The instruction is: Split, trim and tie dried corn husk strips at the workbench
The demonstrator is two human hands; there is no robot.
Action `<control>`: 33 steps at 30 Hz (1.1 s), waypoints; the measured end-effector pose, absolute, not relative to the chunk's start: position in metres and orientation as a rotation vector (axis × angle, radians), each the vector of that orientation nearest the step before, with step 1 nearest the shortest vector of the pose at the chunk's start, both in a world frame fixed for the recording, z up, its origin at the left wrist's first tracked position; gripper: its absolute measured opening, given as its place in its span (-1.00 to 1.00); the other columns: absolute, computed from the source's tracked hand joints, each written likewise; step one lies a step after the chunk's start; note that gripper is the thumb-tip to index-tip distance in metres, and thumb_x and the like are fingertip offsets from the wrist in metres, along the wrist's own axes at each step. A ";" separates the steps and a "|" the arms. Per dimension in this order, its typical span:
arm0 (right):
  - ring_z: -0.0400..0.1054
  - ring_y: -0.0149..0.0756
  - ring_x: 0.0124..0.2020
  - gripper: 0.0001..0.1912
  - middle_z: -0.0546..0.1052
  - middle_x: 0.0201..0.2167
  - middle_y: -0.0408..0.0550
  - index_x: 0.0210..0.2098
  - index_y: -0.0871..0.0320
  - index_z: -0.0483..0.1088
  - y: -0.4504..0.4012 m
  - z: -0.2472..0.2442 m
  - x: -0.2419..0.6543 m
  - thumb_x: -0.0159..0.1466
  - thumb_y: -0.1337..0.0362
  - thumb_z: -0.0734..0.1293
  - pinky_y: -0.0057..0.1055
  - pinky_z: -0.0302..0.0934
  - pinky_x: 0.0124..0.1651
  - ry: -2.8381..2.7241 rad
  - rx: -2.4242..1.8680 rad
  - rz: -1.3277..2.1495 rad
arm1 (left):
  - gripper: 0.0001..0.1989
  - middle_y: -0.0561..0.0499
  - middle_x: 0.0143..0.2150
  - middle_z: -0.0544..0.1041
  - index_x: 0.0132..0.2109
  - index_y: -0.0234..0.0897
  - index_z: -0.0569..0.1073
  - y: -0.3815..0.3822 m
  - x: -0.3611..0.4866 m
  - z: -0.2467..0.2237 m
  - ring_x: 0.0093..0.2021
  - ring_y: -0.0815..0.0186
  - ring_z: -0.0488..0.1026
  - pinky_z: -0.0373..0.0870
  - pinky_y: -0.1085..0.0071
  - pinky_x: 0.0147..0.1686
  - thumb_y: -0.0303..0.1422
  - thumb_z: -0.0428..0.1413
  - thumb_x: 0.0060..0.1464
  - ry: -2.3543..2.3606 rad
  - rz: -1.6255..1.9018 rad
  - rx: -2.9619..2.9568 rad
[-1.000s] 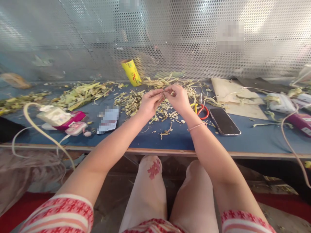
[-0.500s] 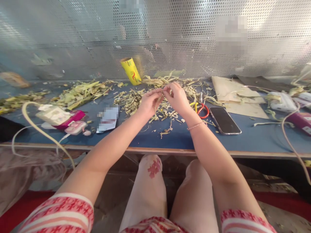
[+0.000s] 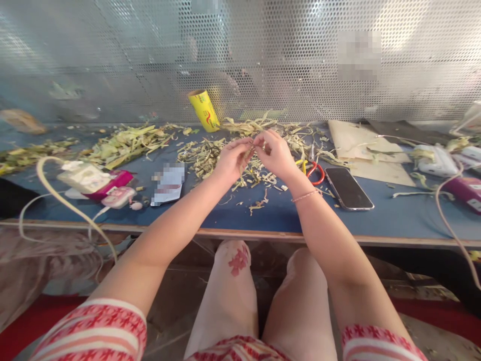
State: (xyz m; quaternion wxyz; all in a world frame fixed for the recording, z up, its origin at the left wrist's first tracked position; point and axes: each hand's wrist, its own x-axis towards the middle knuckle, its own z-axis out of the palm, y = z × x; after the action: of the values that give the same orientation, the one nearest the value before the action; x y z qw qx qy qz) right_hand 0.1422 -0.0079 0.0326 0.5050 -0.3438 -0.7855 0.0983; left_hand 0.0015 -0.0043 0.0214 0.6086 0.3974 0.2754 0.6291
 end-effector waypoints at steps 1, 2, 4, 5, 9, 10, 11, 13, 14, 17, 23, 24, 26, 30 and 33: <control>0.16 -0.47 -0.51 -0.94 0.37 -0.37 -0.14 -0.35 0.09 0.33 -0.008 0.033 0.142 0.15 0.34 0.31 -0.42 0.14 -0.43 -1.891 -0.825 0.248 | -0.84 0.10 -0.44 0.56 -0.36 -0.25 0.56 -0.005 0.002 0.022 -0.24 0.41 0.53 0.41 0.42 -0.08 -0.57 0.18 -0.11 0.631 1.452 0.923; 0.17 -0.46 -0.50 -0.94 0.37 -0.37 -0.14 -0.35 0.10 0.33 -0.008 0.033 0.142 0.15 0.34 0.30 -0.43 0.14 -0.43 -1.881 -0.820 0.264 | -0.84 0.10 -0.44 0.56 -0.36 -0.25 0.56 -0.005 0.002 0.022 -0.23 0.41 0.53 0.41 0.41 -0.08 -0.57 0.17 -0.10 0.625 1.453 0.929; 0.20 -0.45 -0.49 -0.97 0.38 -0.39 -0.14 -0.35 0.11 0.33 -0.007 0.032 0.141 0.18 0.32 0.28 -0.44 0.13 -0.43 -1.836 -0.821 0.310 | -0.85 0.09 -0.45 0.55 -0.39 -0.26 0.55 -0.006 0.003 0.023 -0.25 0.41 0.52 0.40 0.40 -0.08 -0.58 0.17 -0.10 0.618 1.466 0.949; 0.20 -0.45 -0.49 -0.98 0.38 -0.41 -0.15 -0.35 0.11 0.32 -0.007 0.032 0.140 0.19 0.31 0.27 -0.44 0.13 -0.43 -1.804 -0.826 0.334 | -0.85 0.09 -0.46 0.55 -0.40 -0.26 0.54 -0.007 0.003 0.024 -0.27 0.42 0.51 0.39 0.40 -0.08 -0.59 0.16 -0.09 0.615 1.476 0.961; 0.23 -0.46 -0.49 -0.94 0.39 -0.43 -0.16 -0.34 0.13 0.31 -0.003 0.030 0.139 0.18 0.29 0.29 -0.46 0.14 -0.43 -1.739 -0.834 0.403 | -0.83 0.11 -0.47 0.54 -0.41 -0.27 0.53 -0.009 0.004 0.025 -0.33 0.45 0.49 0.39 0.41 -0.09 -0.61 0.15 -0.09 0.600 1.513 1.009; 0.23 -0.46 -0.48 -0.92 0.39 -0.42 -0.16 -0.33 0.13 0.32 -0.003 0.030 0.139 0.17 0.29 0.30 -0.46 0.15 -0.43 -1.737 -0.828 0.415 | -0.83 0.12 -0.47 0.54 -0.41 -0.27 0.53 -0.009 0.004 0.025 -0.33 0.45 0.49 0.39 0.40 -0.09 -0.62 0.15 -0.09 0.599 1.519 1.019; 0.25 -0.46 -0.48 -0.91 0.40 -0.42 -0.15 -0.32 0.14 0.32 -0.002 0.030 0.139 0.16 0.28 0.31 -0.46 0.15 -0.42 -1.736 -0.820 0.426 | -0.84 0.11 -0.46 0.54 -0.40 -0.27 0.53 -0.009 0.004 0.024 -0.32 0.45 0.49 0.39 0.40 -0.08 -0.62 0.15 -0.09 0.602 1.523 1.030; 0.26 -0.45 -0.47 -0.89 0.40 -0.42 -0.14 -0.32 0.14 0.33 -0.002 0.030 0.139 0.16 0.27 0.32 -0.45 0.17 -0.42 -1.732 -0.806 0.436 | -0.84 0.10 -0.44 0.54 -0.38 -0.28 0.53 -0.009 0.004 0.023 -0.29 0.43 0.50 0.38 0.39 -0.06 -0.61 0.15 -0.08 0.609 1.524 1.052; 0.26 -0.45 -0.47 -0.88 0.41 -0.42 -0.14 -0.31 0.15 0.33 -0.002 0.030 0.140 0.16 0.27 0.32 -0.45 0.17 -0.42 -1.733 -0.806 0.436 | -0.85 0.09 -0.43 0.55 -0.37 -0.28 0.53 -0.008 0.004 0.023 -0.28 0.43 0.51 0.38 0.38 -0.05 -0.60 0.15 -0.07 0.610 1.524 1.061; 0.21 -0.47 -0.52 -0.88 0.40 -0.44 -0.15 -0.30 0.15 0.35 -0.005 0.032 0.140 0.17 0.27 0.33 -0.47 0.11 -0.47 -1.755 -0.834 0.414 | -0.87 0.09 -0.40 0.56 -0.35 -0.27 0.52 -0.008 0.004 0.022 -0.25 0.42 0.52 0.38 0.38 -0.03 -0.58 0.17 -0.07 0.596 1.530 1.068; 0.10 -0.53 -0.59 -0.88 0.37 -0.49 -0.18 -0.26 0.14 0.38 -0.010 0.035 0.138 0.18 0.30 0.31 -0.50 0.02 -0.53 -1.784 -0.829 0.346 | -0.86 0.08 -0.39 0.54 -0.34 -0.26 0.47 -0.007 0.005 0.021 -0.15 0.36 0.52 0.38 0.34 0.00 -0.56 0.20 -0.07 0.605 1.554 1.046; 0.11 -0.53 -0.59 -0.88 0.37 -0.49 -0.18 -0.26 0.15 0.38 -0.010 0.034 0.137 0.18 0.30 0.30 -0.50 0.02 -0.52 -1.780 -0.826 0.345 | -0.86 0.09 -0.39 0.54 -0.34 -0.25 0.46 -0.007 0.005 0.020 -0.14 0.36 0.52 0.38 0.34 0.01 -0.56 0.20 -0.07 0.609 1.556 1.044; 0.11 -0.53 -0.58 -0.89 0.38 -0.49 -0.18 -0.27 0.15 0.37 -0.009 0.032 0.136 0.18 0.31 0.30 -0.50 0.03 -0.51 -1.765 -0.826 0.343 | -0.85 0.10 -0.38 0.54 -0.35 -0.24 0.44 -0.008 0.005 0.020 -0.14 0.36 0.52 0.38 0.33 0.02 -0.56 0.20 -0.07 0.613 1.563 1.044; 0.12 -0.52 -0.58 -0.91 0.38 -0.50 -0.18 -0.30 0.17 0.36 -0.006 0.029 0.134 0.18 0.32 0.30 -0.49 0.05 -0.49 -1.744 -0.842 0.325 | -0.85 0.13 -0.42 0.52 -0.40 -0.25 0.40 -0.010 0.007 0.021 -0.20 0.40 0.52 0.41 0.36 -0.02 -0.58 0.18 -0.06 0.620 1.591 1.043; 0.12 -0.52 -0.58 -0.92 0.36 -0.52 -0.20 -0.30 0.16 0.37 -0.005 0.028 0.133 0.18 0.32 0.30 -0.48 0.07 -0.47 -1.746 -0.860 0.300 | -0.85 0.13 -0.44 0.51 -0.42 -0.26 0.42 -0.011 0.007 0.021 -0.27 0.43 0.51 0.42 0.39 -0.05 -0.60 0.16 -0.07 0.626 1.610 1.032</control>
State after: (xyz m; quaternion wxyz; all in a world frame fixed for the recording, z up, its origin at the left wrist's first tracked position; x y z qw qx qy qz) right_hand 0.1330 -0.0048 0.0276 0.5532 -0.3636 -0.7386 0.1271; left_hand 0.0075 -0.0110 0.0209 0.5352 0.4334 0.2627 0.6758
